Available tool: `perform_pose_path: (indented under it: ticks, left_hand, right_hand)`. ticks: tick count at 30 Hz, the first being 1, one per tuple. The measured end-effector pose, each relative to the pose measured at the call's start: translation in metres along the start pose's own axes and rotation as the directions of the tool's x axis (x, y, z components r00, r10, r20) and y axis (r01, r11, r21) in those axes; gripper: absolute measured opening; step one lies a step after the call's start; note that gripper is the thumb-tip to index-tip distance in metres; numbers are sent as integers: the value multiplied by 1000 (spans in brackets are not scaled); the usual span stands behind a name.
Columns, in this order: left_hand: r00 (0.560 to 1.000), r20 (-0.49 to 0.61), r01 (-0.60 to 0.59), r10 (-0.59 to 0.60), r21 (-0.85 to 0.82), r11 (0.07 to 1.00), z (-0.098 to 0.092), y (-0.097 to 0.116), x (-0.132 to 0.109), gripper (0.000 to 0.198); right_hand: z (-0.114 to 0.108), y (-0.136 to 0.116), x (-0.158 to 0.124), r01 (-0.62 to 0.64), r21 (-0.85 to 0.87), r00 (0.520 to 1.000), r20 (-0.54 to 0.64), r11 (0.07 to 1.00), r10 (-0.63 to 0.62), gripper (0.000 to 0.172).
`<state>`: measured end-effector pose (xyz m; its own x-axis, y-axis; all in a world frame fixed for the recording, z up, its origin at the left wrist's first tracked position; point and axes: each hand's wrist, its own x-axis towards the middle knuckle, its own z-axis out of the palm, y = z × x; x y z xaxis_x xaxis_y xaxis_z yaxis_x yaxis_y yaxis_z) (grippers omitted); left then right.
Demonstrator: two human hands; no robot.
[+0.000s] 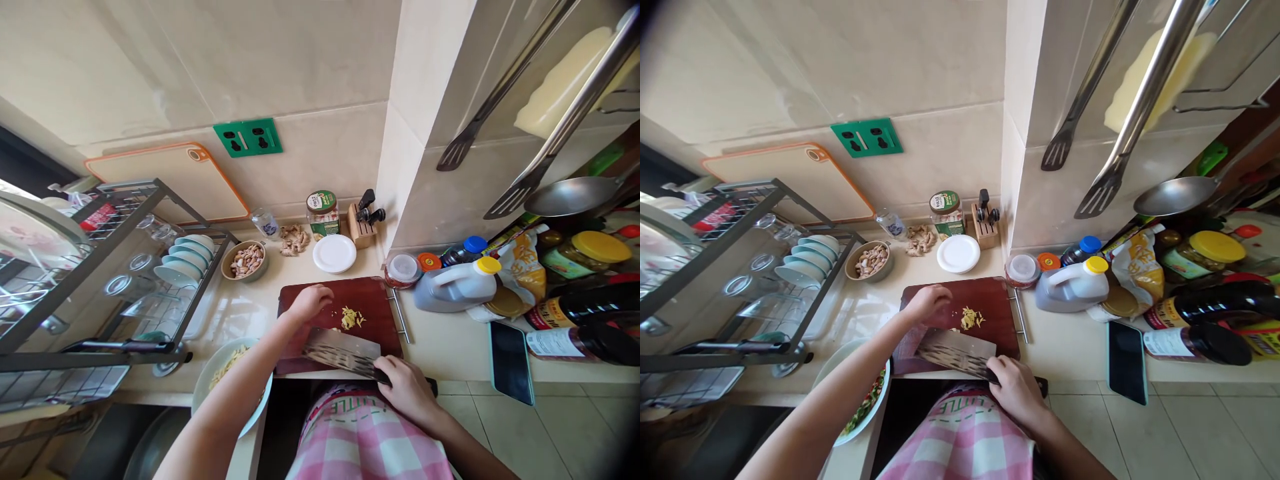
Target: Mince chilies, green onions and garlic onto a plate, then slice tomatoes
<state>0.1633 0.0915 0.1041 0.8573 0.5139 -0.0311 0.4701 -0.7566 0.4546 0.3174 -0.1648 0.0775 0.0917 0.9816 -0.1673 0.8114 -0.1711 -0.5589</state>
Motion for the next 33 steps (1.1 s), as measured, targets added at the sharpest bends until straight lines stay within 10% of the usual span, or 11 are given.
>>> perform_pose_path:
  ticks: [7, 13, 24, 33]
  left_hand:
    - [988, -9, -152, 152, 48, 987, 53, 8, -35, 19]
    - [986, -158, -45, 61, 102, 994, 92, 27, -35, 20]
    - [958, -250, 126, -143, -81, 989, 110, 27, -37, 22]
    - [950, -258, 140, -175, -149, 979, 108, 24, -38, 20]
  right_hand:
    - [-12, 28, -21, -202, 300, 966, -96, 932, 240, 20]
    - [-35, 3, 29, -112, 101, 993, -16, 989, 114, 20]
    - [-30, -20, 70, -82, -352, 963, 214, 933, 165, 20]
    - [-38, -29, 82, -99, -336, 945, 263, 937, 194, 18]
